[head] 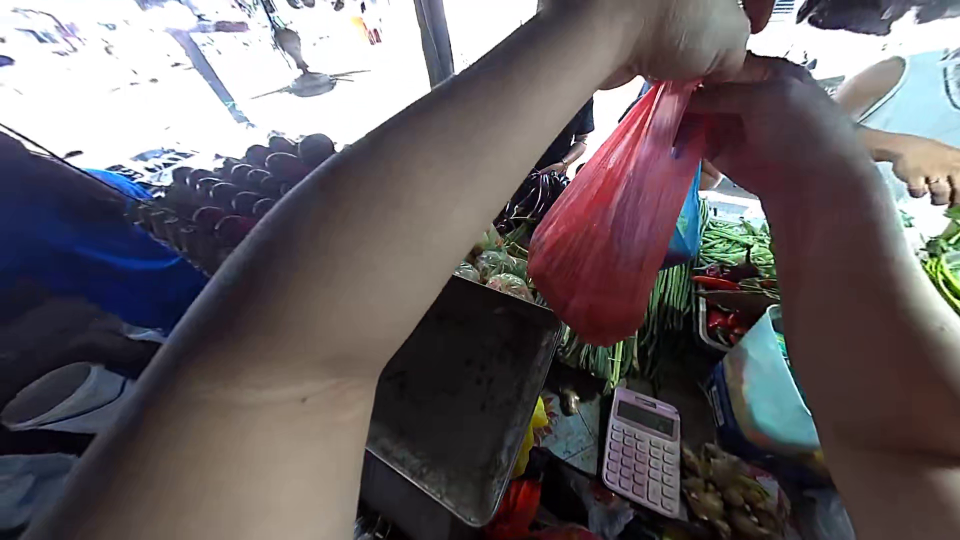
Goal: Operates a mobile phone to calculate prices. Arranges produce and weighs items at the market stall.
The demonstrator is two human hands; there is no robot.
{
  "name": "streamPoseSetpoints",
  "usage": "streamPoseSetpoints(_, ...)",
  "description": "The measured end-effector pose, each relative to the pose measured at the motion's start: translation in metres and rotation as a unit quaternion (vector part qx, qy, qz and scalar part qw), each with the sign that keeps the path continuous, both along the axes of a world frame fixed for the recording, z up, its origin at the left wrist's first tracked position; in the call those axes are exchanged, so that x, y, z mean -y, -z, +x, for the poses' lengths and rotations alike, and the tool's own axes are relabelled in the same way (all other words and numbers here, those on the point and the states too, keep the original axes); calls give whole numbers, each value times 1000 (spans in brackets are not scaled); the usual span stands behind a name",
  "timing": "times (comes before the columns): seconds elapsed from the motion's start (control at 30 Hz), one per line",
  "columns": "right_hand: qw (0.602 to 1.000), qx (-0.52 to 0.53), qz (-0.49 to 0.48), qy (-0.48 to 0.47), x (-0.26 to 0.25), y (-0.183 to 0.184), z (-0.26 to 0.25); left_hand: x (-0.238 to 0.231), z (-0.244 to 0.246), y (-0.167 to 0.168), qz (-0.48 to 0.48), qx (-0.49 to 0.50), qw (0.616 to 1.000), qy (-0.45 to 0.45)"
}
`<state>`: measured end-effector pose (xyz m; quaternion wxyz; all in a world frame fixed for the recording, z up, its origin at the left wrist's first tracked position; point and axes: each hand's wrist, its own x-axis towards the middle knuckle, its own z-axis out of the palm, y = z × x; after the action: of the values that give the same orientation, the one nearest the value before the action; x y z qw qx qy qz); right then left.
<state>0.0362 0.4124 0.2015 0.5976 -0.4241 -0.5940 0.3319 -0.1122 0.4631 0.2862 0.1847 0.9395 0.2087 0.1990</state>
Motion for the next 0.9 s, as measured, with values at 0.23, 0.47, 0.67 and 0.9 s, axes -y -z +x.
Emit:
streamPoseSetpoints(0.23,985,-129,-71,91,-1,-6,-10,-1,-19,54,-16,119,993,17)
streamPoseSetpoints(0.47,992,-14,-59,114,18,1,-7,55,-103,144,-89,57,994,19)
streamPoseSetpoints(0.67,979,100,-78,157,-12,13,38,86,-199,170,-39,137,988,-54)
streamPoseSetpoints(0.9,941,304,9,152,-71,42,23,131,-289,208,-51,294,925,-235)
